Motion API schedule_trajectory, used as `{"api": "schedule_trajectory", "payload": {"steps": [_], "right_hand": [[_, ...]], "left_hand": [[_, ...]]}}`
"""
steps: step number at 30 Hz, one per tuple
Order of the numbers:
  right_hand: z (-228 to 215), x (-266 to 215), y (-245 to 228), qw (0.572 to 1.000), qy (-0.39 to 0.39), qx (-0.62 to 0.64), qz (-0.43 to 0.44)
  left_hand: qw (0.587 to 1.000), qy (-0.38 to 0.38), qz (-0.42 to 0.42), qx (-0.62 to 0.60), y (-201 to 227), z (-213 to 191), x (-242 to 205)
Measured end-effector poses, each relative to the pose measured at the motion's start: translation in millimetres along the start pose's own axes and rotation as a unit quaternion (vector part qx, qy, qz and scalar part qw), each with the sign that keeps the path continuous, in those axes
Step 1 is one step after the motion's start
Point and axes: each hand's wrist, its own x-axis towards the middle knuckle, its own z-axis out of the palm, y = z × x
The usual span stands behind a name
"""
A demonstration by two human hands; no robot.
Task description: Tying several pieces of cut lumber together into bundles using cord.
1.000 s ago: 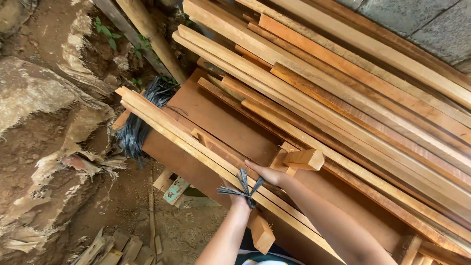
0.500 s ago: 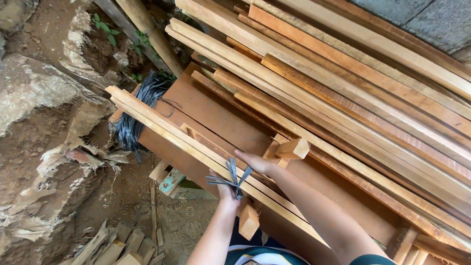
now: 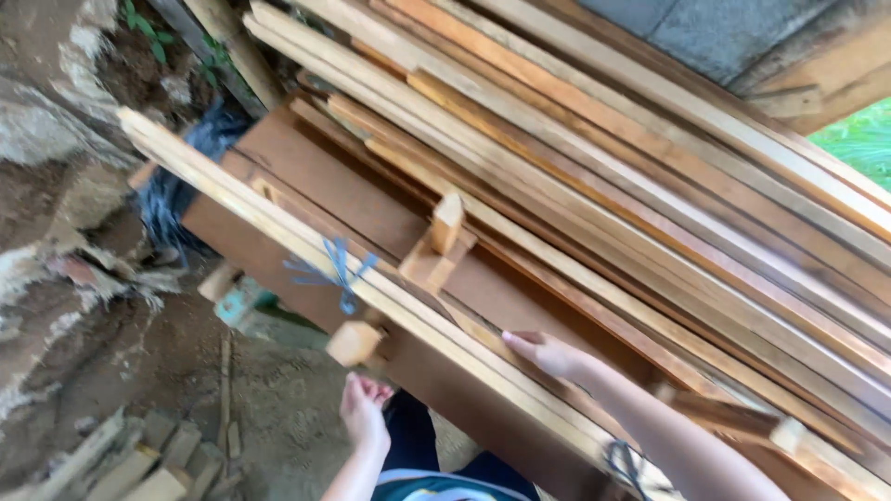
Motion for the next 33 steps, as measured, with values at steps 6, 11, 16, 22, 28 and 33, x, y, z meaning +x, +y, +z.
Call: {"api": "schedule_trajectory", "payload": {"steps": [6,11,16,22,28,33], "right_hand": [[0.6,-24.2,65.8,0.997,-0.048,0.029,0.057],[3.1,21.8,119.8,0.97,-0.053,0.229,0.063],[-2.5,4.9,119.5,0.962,-0.079,0.25,0.076],[-9.6,-46.6,112.2,0.973,-0.115,0.194,-0.04],[2.5,-33.8,124.2,0.96,-0.146,0.236,-0.046],[-1.5,-38.7,122.1,0.97,-0.141,0.184,-0.067]], "left_hand": [[0.967,-0.015,-0.236,-0.098,-85.0,85.3,-143.2],[0.948,0.042,-0.31,-0.061,-128.1,150.1,-200.7],[0.949,0.004,-0.297,-0.103,-106.5,177.8,-227.7],[0.952,0.004,-0.281,-0.123,-100.0,187.1,-251.5],[0.951,0.011,-0.276,-0.142,-73.2,206.1,-255.0],[0.952,0.031,-0.272,-0.14,-88.2,193.6,-261.7]]}}
